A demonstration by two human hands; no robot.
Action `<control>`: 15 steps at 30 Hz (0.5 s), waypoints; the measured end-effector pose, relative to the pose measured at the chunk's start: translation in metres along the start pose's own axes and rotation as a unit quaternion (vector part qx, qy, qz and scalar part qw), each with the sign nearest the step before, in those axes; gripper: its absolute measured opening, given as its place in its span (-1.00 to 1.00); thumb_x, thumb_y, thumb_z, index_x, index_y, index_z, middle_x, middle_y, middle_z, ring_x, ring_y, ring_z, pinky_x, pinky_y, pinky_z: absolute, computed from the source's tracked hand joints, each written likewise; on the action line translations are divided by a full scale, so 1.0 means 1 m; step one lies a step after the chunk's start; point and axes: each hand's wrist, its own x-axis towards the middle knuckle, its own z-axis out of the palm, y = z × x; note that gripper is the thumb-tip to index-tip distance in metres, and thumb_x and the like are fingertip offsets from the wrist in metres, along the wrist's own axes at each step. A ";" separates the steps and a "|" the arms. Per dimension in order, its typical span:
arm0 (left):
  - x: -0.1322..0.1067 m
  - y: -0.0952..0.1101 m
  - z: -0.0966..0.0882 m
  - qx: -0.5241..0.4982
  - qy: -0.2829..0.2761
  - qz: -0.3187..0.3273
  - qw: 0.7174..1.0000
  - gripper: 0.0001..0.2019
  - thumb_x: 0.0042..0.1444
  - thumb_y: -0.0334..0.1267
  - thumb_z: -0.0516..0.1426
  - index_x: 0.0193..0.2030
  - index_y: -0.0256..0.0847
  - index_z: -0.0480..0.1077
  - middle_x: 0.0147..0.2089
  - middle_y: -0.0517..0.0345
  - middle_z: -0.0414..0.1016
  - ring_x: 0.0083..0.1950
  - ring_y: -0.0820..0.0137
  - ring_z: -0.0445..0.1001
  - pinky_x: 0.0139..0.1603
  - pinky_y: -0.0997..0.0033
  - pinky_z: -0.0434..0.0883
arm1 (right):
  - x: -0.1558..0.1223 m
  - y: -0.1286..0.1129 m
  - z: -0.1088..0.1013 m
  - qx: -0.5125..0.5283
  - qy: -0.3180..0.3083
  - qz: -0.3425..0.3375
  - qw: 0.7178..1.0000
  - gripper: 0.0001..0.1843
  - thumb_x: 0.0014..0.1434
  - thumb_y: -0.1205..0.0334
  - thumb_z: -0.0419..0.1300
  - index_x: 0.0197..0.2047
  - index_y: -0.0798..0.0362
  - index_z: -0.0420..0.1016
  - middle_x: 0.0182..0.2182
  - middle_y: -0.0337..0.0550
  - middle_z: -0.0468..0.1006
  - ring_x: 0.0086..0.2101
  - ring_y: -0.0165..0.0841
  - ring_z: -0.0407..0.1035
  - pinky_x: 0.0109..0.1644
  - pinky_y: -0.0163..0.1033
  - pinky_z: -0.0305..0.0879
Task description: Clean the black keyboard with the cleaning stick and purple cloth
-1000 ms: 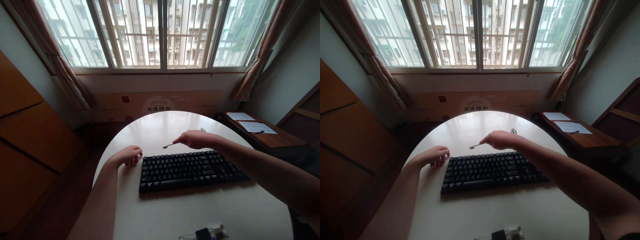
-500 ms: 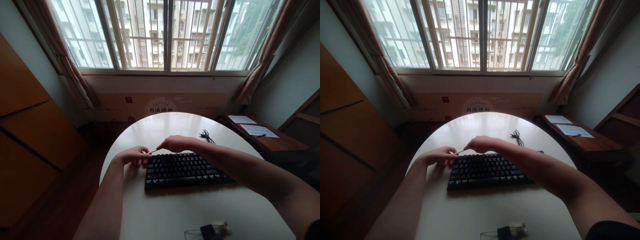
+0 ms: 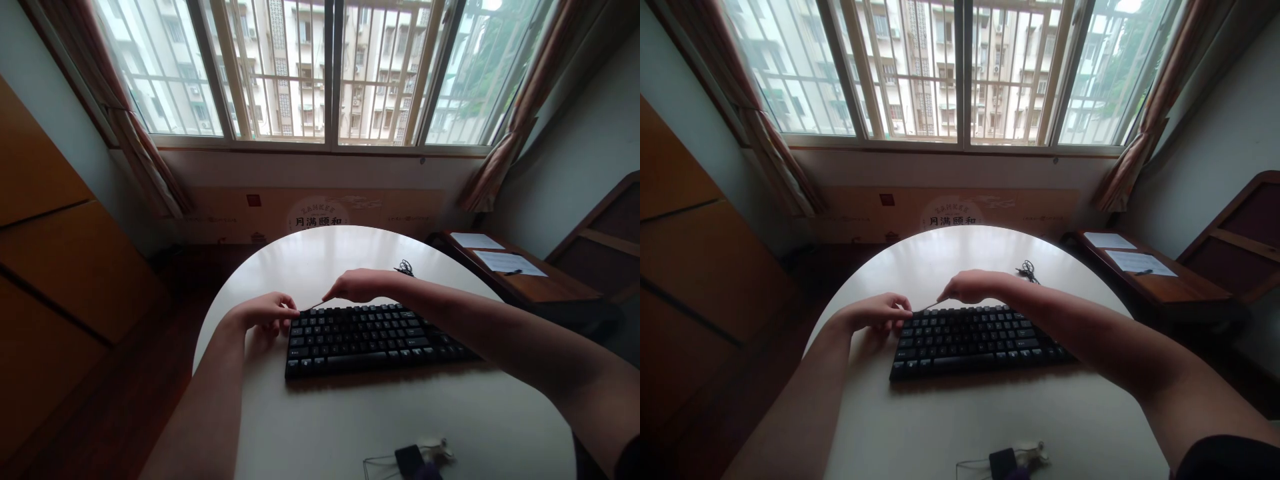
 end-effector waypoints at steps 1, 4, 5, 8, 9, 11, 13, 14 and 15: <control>0.000 0.000 0.000 0.000 0.002 -0.004 1.000 -0.44 -0.15 0.21 0.27 -0.20 -0.22 0.37 -0.42 0.17 0.48 -0.49 0.41 0.42 -0.57 0.52 0.25 | -0.005 0.003 -0.001 0.000 -0.002 0.006 1.000 -0.60 0.32 0.24 0.02 0.16 -0.26 0.44 -0.04 -0.19 0.58 -0.22 -0.35 0.43 -0.15 -0.29 0.23; 0.000 0.001 0.000 0.002 0.005 -0.007 1.000 -0.44 -0.16 0.22 0.27 -0.21 -0.21 0.36 -0.39 0.15 0.49 -0.48 0.40 0.44 -0.57 0.52 0.27 | -0.022 0.012 -0.003 -0.010 -0.007 0.033 0.999 -0.60 0.32 0.25 0.03 0.15 -0.27 0.45 -0.04 -0.20 0.58 -0.22 -0.34 0.43 -0.16 -0.29 0.22; 0.000 0.000 0.000 0.003 0.006 -0.005 1.000 -0.44 -0.16 0.23 0.26 -0.21 -0.20 0.36 -0.38 0.14 0.50 -0.48 0.39 0.45 -0.57 0.52 0.27 | -0.027 0.015 -0.003 -0.014 -0.010 0.041 0.999 -0.60 0.31 0.25 0.04 0.14 -0.28 0.46 -0.04 -0.21 0.58 -0.23 -0.34 0.43 -0.17 -0.29 0.22; 0.002 -0.002 -0.001 0.008 0.011 0.003 1.000 -0.45 -0.14 0.23 0.25 -0.21 -0.21 0.36 -0.37 0.13 0.50 -0.49 0.40 0.46 -0.58 0.53 0.28 | -0.042 0.026 -0.003 -0.020 -0.020 0.053 0.998 -0.58 0.30 0.27 0.04 0.14 -0.29 0.45 -0.05 -0.21 0.59 -0.23 -0.34 0.44 -0.19 -0.30 0.22; 0.002 -0.003 -0.001 0.010 0.014 0.004 1.000 -0.46 -0.13 0.22 0.25 -0.22 -0.21 0.36 -0.38 0.13 0.50 -0.49 0.41 0.46 -0.57 0.53 0.29 | -0.046 0.030 -0.003 -0.018 -0.023 0.055 0.998 -0.58 0.29 0.28 0.04 0.14 -0.28 0.45 -0.04 -0.21 0.59 -0.23 -0.34 0.44 -0.19 -0.30 0.22; 0.004 -0.004 -0.001 0.011 0.017 0.005 1.000 -0.48 -0.11 0.21 0.25 -0.23 -0.20 0.36 -0.40 0.14 0.49 -0.50 0.42 0.45 -0.59 0.54 0.29 | -0.056 0.038 -0.003 -0.009 -0.030 0.057 0.998 -0.57 0.29 0.29 0.04 0.15 -0.25 0.45 -0.02 -0.19 0.58 -0.21 -0.34 0.45 -0.17 -0.30 0.23; 0.005 -0.006 -0.002 0.008 0.017 0.007 1.000 -0.50 -0.10 0.21 0.24 -0.24 -0.19 0.35 -0.41 0.15 0.49 -0.53 0.43 0.44 -0.62 0.55 0.28 | -0.066 0.048 -0.003 0.003 -0.035 0.061 0.997 -0.57 0.28 0.29 0.03 0.15 -0.22 0.45 0.00 -0.19 0.57 -0.17 -0.33 0.45 -0.13 -0.29 0.23; 0.006 -0.006 -0.002 0.005 0.015 0.008 1.000 -0.50 -0.10 0.21 0.24 -0.25 -0.19 0.34 -0.42 0.16 0.48 -0.54 0.43 0.44 -0.63 0.55 0.27 | -0.071 0.053 -0.003 0.008 -0.038 0.065 0.997 -0.57 0.28 0.30 0.03 0.15 -0.21 0.45 0.01 -0.19 0.56 -0.16 -0.32 0.45 -0.11 -0.29 0.23; 0.006 -0.006 -0.002 0.002 0.014 0.010 1.000 -0.51 -0.10 0.21 0.24 -0.26 -0.18 0.34 -0.42 0.16 0.48 -0.55 0.42 0.44 -0.63 0.54 0.27 | -0.076 0.058 -0.004 0.011 -0.041 0.071 0.997 -0.56 0.27 0.30 0.04 0.15 -0.21 0.46 0.01 -0.19 0.56 -0.15 -0.32 0.45 -0.10 -0.29 0.23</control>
